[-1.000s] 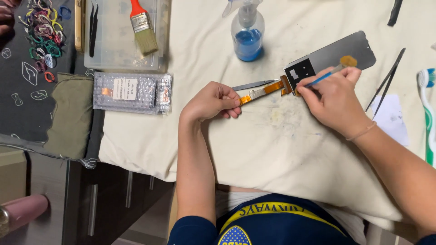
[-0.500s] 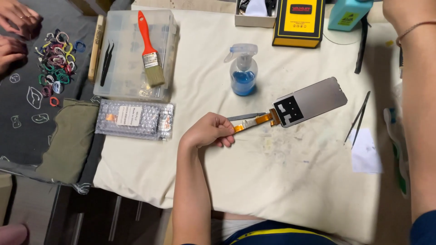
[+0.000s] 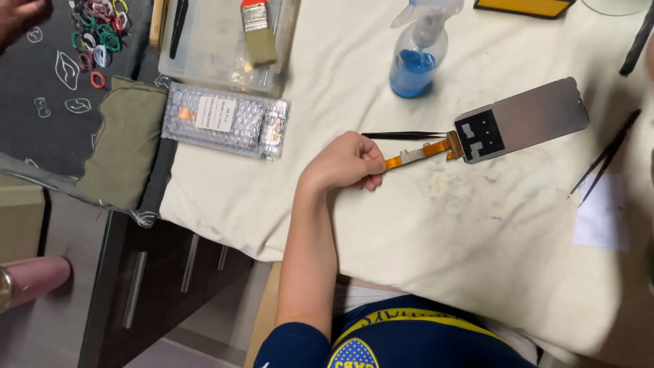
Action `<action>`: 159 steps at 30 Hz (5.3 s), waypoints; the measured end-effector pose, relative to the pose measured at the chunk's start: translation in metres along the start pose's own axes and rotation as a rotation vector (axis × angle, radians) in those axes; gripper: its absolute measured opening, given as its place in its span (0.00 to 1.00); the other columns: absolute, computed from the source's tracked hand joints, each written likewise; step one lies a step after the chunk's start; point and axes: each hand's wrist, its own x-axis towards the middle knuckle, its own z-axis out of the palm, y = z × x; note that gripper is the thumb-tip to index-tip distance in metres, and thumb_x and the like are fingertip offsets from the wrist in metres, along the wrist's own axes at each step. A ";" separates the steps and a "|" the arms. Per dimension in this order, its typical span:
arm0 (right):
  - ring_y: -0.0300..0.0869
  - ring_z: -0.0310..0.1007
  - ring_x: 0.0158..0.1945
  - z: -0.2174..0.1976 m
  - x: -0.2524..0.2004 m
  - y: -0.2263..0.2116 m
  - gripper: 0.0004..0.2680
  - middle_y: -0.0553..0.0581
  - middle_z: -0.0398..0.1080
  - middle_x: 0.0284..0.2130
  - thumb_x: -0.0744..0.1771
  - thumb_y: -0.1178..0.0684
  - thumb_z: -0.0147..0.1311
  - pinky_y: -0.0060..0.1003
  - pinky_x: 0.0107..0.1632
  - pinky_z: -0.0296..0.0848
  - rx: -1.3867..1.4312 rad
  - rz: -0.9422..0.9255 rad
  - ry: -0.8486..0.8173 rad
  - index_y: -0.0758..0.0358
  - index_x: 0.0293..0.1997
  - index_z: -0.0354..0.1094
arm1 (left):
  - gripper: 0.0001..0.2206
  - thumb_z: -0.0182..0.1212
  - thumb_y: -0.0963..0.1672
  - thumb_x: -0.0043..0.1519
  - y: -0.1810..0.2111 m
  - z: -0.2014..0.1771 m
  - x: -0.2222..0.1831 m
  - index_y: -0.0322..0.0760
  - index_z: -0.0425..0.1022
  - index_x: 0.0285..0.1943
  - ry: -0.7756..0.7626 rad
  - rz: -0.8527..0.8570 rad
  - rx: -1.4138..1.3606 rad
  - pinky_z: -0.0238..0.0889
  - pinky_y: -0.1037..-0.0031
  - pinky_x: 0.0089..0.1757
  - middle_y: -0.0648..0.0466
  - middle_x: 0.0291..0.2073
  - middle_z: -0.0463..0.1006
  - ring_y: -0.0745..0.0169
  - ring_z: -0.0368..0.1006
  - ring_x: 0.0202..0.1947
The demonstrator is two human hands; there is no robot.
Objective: Cleaning the electrical connectors on a mobile phone screen ribbon cable using a small brush and cleaning solution.
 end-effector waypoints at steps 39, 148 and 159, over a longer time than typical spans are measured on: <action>0.45 0.70 0.34 0.096 -0.129 -0.145 0.07 0.57 0.77 0.34 0.72 0.67 0.51 0.38 0.40 0.65 0.011 -0.034 -0.250 0.72 0.39 0.76 | 0.05 0.55 0.45 0.49 0.011 0.056 -0.060 0.45 0.68 0.21 0.116 -0.292 0.548 0.58 0.70 0.27 0.60 0.19 0.73 0.62 0.67 0.24; 0.38 0.77 0.53 0.096 -0.137 -0.170 0.14 0.51 0.80 0.45 0.76 0.62 0.51 0.43 0.60 0.49 -0.063 0.165 -0.180 0.62 0.30 0.72 | 0.18 0.69 0.52 0.48 0.019 0.042 -0.065 0.46 0.67 0.12 0.073 -0.334 0.786 0.56 0.74 0.27 0.66 0.11 0.73 0.70 0.66 0.17; 0.39 0.69 0.39 0.087 -0.140 -0.165 0.07 0.49 0.78 0.40 0.74 0.64 0.53 0.41 0.58 0.52 -0.084 0.112 -0.186 0.63 0.44 0.79 | 0.19 0.71 0.53 0.50 0.021 0.043 -0.064 0.46 0.71 0.14 0.069 -0.349 0.804 0.56 0.72 0.27 0.65 0.12 0.75 0.69 0.67 0.18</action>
